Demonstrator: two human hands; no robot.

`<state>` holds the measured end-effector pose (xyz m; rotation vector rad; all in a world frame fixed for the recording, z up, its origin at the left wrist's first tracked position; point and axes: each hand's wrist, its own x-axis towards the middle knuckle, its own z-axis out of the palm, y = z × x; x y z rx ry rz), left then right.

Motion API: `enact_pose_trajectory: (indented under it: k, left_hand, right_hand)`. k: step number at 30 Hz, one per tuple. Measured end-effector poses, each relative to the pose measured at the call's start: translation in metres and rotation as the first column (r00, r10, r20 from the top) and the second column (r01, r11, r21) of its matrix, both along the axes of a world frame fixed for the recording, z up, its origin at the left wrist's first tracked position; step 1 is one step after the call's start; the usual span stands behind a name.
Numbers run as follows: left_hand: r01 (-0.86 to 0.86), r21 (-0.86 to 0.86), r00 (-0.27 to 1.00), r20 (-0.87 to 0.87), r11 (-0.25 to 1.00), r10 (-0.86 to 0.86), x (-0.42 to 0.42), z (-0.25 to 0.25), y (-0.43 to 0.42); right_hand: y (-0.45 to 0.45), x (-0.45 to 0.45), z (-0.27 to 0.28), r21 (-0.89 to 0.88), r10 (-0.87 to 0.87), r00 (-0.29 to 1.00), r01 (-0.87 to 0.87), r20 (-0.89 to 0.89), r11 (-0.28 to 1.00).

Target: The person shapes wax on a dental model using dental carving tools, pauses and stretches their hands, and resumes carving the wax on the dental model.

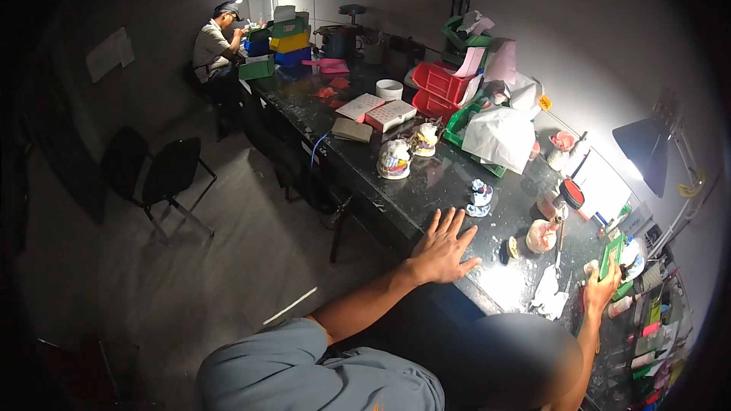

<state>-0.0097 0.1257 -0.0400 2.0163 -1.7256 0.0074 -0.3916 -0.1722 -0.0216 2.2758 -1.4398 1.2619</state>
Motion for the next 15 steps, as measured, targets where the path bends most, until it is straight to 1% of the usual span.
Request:
enact_pose_trajectory:
  k: [2,3,6,7,9,10,11,12,13,14,15]
  left_hand:
    - [0.010,-0.005,1.000,-0.012,1.000,-0.010,0.002,-0.001,0.001]
    - [0.009,-0.009,1.000,-0.013,1.000,-0.010,0.002,-0.003,0.001]
    - [0.018,-0.021,1.000,-0.019,1.000,-0.018,0.002,-0.001,0.002]
    - [0.009,-0.029,1.000,-0.010,1.000,-0.009,0.003,0.000,0.002]
    - [0.014,-0.034,1.000,0.007,0.999,-0.014,0.004,0.000,0.001]
    - [0.019,-0.080,0.999,0.032,0.997,-0.017,0.004,-0.005,-0.002]
    - [0.011,-0.126,0.998,0.068,0.992,-0.002,0.005,-0.008,-0.004]
    - [0.000,-0.114,0.998,0.068,0.993,0.008,0.005,0.004,-0.001]
    - [0.004,-0.185,0.998,0.063,0.983,0.008,0.005,-0.005,-0.003]
    - [0.001,-0.167,0.996,0.093,0.986,0.014,0.002,0.002,-0.002]
    - [0.021,-0.138,0.995,0.097,0.990,-0.007,0.001,0.002,-0.002]
  right_hand:
    - [-0.009,0.015,0.001,-0.006,-0.033,0.999,0.033,0.005,0.999]
    - [-0.011,0.012,0.006,0.085,-0.018,0.995,0.026,-0.094,0.996]
    - [-0.022,0.011,0.003,0.222,-0.082,0.988,0.110,-0.131,0.969]
    - [-0.021,0.011,0.004,0.218,-0.107,0.987,0.132,-0.121,0.967]
    - [-0.015,0.020,0.001,0.215,-0.043,0.998,0.051,-0.043,0.975]
    - [-0.014,0.014,-0.001,0.212,-0.039,0.999,0.038,-0.002,0.977]
    - [-0.022,0.011,-0.013,0.162,0.029,0.999,-0.036,0.044,0.986]
    - [-0.012,0.018,-0.010,0.151,0.020,0.998,-0.029,0.060,0.988]
    - [0.006,0.030,-0.002,0.107,-0.035,0.999,0.039,-0.034,0.993]
    - [0.014,0.034,0.001,0.063,-0.068,0.996,0.071,-0.053,0.995]
    - [0.013,0.029,-0.005,0.016,-0.025,0.999,0.025,-0.045,1.000]
